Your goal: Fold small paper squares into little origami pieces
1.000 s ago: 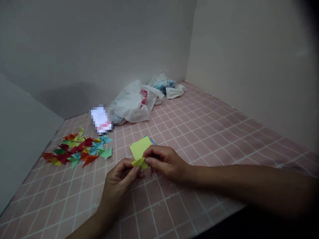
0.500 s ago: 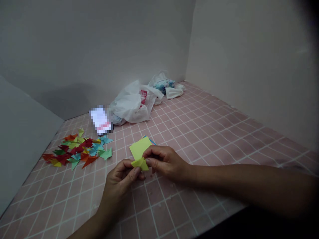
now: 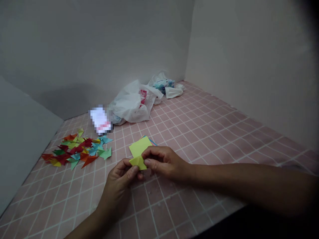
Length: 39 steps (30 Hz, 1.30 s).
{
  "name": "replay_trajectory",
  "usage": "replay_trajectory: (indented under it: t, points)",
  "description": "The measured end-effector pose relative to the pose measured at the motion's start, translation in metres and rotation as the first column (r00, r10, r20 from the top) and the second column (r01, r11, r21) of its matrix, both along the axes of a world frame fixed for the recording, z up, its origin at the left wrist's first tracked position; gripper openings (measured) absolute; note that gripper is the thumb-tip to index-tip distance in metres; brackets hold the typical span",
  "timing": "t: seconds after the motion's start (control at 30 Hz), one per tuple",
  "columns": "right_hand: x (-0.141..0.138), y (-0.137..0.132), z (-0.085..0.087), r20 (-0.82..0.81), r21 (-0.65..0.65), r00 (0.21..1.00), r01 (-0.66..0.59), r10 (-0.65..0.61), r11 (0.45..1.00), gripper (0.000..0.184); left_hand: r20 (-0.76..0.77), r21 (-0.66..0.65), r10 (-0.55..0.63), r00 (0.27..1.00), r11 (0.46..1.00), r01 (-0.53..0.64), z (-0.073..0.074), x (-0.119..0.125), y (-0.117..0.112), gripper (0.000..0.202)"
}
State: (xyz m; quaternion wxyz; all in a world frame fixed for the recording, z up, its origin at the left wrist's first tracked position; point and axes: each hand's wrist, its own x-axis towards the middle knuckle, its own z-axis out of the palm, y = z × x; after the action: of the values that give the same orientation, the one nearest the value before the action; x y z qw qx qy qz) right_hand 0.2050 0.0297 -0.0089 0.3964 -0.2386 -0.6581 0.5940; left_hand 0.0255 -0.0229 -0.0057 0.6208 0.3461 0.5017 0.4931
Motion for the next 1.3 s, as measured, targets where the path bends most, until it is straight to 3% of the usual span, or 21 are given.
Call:
replay_trajectory:
  t: [0.4,0.67,1.0,1.2,1.3]
  points:
    - [0.0,-0.001,0.001,-0.052,-0.095,0.997,-0.064,0.059,0.993,0.009,0.105,-0.068,-0.009,0.994,0.998,0.016,0.002,0.003,0.002,0.029]
    - [-0.005,-0.002,-0.003,-0.25,-0.271,0.944,-0.279,0.213,0.921,0.023,0.253,-0.105,-0.063,0.966,0.99,0.092,-0.009,-0.003,0.002,0.021]
    - [-0.003,-0.001,-0.003,-0.14,-0.198,0.974,-0.203,0.177,0.959,0.023,0.331,-0.125,-0.091,0.939,0.982,0.14,-0.006,-0.002,0.003,0.019]
    - [-0.003,-0.001,-0.005,-0.122,-0.181,0.977,-0.198,0.177,0.963,0.017,0.316,-0.152,-0.057,0.947,0.982,0.11,-0.003,-0.001,0.003,0.026]
    - [-0.002,-0.002,-0.006,-0.023,-0.052,0.996,-0.085,0.084,0.995,0.015,0.319,-0.148,-0.048,0.947,0.984,0.099,-0.002,-0.001,0.003,0.025]
